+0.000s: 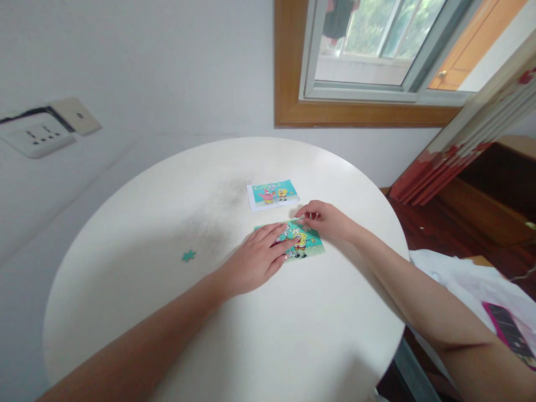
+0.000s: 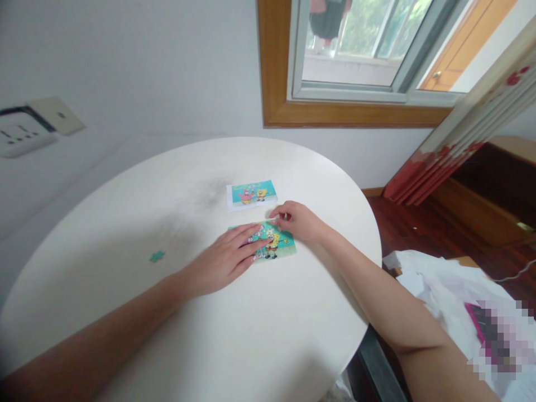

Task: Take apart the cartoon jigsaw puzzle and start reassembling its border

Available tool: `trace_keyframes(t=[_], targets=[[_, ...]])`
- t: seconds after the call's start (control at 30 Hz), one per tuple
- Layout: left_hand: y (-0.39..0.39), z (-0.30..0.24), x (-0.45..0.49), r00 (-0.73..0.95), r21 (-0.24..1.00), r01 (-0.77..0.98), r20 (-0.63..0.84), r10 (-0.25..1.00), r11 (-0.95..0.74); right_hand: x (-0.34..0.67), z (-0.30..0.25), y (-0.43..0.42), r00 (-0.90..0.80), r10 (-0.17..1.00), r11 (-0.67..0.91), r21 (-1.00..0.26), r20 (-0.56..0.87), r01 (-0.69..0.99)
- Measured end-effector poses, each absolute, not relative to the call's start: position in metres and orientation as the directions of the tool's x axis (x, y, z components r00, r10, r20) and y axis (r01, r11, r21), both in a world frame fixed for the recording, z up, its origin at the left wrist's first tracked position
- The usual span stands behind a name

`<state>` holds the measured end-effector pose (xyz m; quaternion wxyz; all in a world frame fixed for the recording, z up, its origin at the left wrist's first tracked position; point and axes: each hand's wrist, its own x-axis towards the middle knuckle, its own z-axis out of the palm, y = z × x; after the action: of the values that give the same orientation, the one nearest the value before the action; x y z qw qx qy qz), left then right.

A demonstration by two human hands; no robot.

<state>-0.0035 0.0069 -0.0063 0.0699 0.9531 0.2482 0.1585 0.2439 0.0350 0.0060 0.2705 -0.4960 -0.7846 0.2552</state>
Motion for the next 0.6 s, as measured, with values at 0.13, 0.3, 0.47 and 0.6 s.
trace_keyframes(t=[0.13,0.3,0.47,0.6], targets=[[0.0069,-0.0057,-0.0033,0.827,0.209,0.455,0.261,0.498,-0.865,0.2415,0.0062,0.0335,-0.468,0.864,0.478,-0.595,0.186,0.646],[0.0079,-0.0069,-0.0033,0.826,0.214,0.452,0.266,0.497,-0.866,0.2424,0.0076,0.0342,-0.475,0.862,0.480,-0.589,0.177,0.651],[0.0083,-0.0080,-0.0037,0.828,0.209,0.449,0.268,0.493,-0.869,0.2424,0.0100,0.0339,-0.471,0.867,0.465,-0.604,0.163,0.647],[0.0076,-0.0071,-0.0036,0.829,0.205,0.454,0.259,0.496,-0.867,0.2394,0.0088,0.0327,-0.454,0.871,0.460,-0.634,0.188,0.621]])
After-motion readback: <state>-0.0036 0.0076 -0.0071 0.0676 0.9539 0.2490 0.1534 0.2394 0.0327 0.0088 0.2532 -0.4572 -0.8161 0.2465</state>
